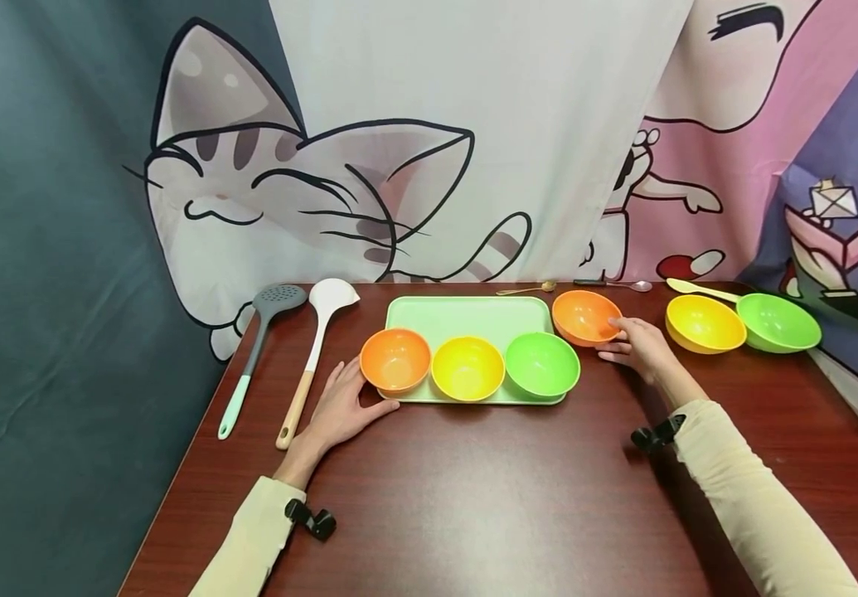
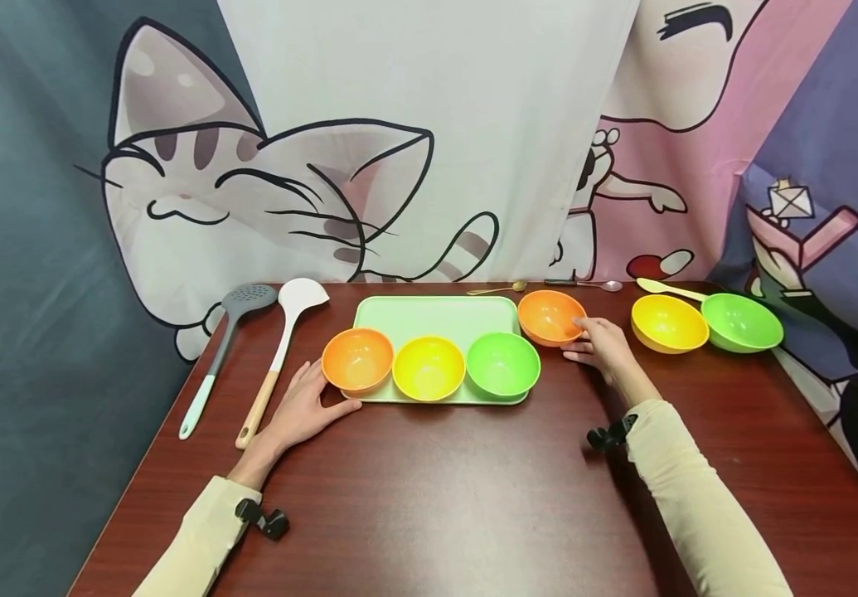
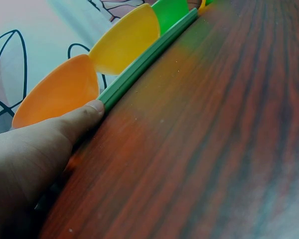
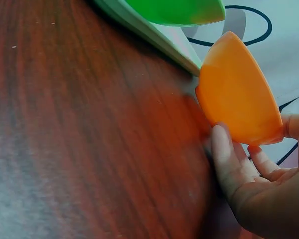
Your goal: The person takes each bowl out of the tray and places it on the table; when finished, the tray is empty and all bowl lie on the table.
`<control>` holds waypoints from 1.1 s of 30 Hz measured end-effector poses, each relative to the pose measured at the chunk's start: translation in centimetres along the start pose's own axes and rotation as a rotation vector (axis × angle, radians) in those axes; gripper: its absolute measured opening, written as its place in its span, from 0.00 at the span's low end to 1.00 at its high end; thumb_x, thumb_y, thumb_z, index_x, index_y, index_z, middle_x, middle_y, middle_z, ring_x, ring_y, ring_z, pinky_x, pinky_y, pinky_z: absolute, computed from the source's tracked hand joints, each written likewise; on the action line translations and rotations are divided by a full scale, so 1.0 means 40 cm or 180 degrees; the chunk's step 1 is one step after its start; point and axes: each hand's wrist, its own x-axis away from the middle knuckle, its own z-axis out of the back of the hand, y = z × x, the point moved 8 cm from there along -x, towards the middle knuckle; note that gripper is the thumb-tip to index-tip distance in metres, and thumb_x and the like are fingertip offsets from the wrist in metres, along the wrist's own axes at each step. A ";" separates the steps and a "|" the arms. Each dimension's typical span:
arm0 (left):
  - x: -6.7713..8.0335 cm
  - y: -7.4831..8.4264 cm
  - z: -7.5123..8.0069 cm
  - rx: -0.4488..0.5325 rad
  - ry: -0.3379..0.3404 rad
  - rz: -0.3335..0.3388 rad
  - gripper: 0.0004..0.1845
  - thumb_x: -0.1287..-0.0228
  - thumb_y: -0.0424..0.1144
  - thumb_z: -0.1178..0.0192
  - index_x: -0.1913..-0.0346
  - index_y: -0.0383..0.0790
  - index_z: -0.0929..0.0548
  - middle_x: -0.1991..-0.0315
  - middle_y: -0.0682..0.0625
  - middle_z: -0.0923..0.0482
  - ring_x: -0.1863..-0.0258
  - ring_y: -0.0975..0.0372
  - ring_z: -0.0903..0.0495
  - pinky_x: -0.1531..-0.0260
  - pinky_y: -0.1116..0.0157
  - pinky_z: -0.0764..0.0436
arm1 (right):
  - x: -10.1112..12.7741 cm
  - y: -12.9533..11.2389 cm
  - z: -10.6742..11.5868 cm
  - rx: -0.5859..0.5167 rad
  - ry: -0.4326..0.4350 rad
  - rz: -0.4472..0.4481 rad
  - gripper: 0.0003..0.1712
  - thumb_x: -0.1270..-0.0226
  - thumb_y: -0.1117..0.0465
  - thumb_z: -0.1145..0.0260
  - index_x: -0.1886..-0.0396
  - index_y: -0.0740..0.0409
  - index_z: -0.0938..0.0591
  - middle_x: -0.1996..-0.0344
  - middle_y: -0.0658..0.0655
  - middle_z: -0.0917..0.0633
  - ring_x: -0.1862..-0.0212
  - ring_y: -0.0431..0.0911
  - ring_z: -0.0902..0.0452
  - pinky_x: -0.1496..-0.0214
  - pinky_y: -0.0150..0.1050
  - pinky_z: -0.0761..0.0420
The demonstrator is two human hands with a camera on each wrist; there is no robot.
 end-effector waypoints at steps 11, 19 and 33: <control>-0.001 -0.003 -0.002 -0.0023 -0.0017 0.0020 0.51 0.42 0.68 0.36 0.22 0.48 0.41 0.23 0.48 0.41 0.23 0.52 0.43 0.22 0.46 0.53 | 0.029 0.011 0.045 -0.0314 0.0085 0.0060 0.14 0.23 0.54 0.42 0.50 0.55 0.34 0.70 0.49 0.21 0.67 0.46 0.12 0.59 0.41 0.11; -0.004 0.000 0.003 -0.0045 -0.0004 0.0014 0.51 0.43 0.68 0.36 0.22 0.49 0.41 0.23 0.48 0.41 0.23 0.52 0.42 0.22 0.46 0.53 | 0.065 0.015 0.070 -0.0286 0.0218 0.0232 0.16 0.24 0.52 0.40 0.51 0.54 0.36 0.69 0.49 0.20 0.67 0.45 0.12 0.60 0.41 0.11; -0.001 0.003 0.000 -0.0061 -0.0028 0.0054 0.51 0.43 0.68 0.36 0.22 0.47 0.40 0.23 0.47 0.40 0.23 0.50 0.42 0.22 0.48 0.53 | 0.088 0.032 0.101 -0.0305 0.0399 0.0257 0.18 0.26 0.51 0.38 0.50 0.54 0.34 0.67 0.48 0.18 0.66 0.44 0.11 0.61 0.40 0.12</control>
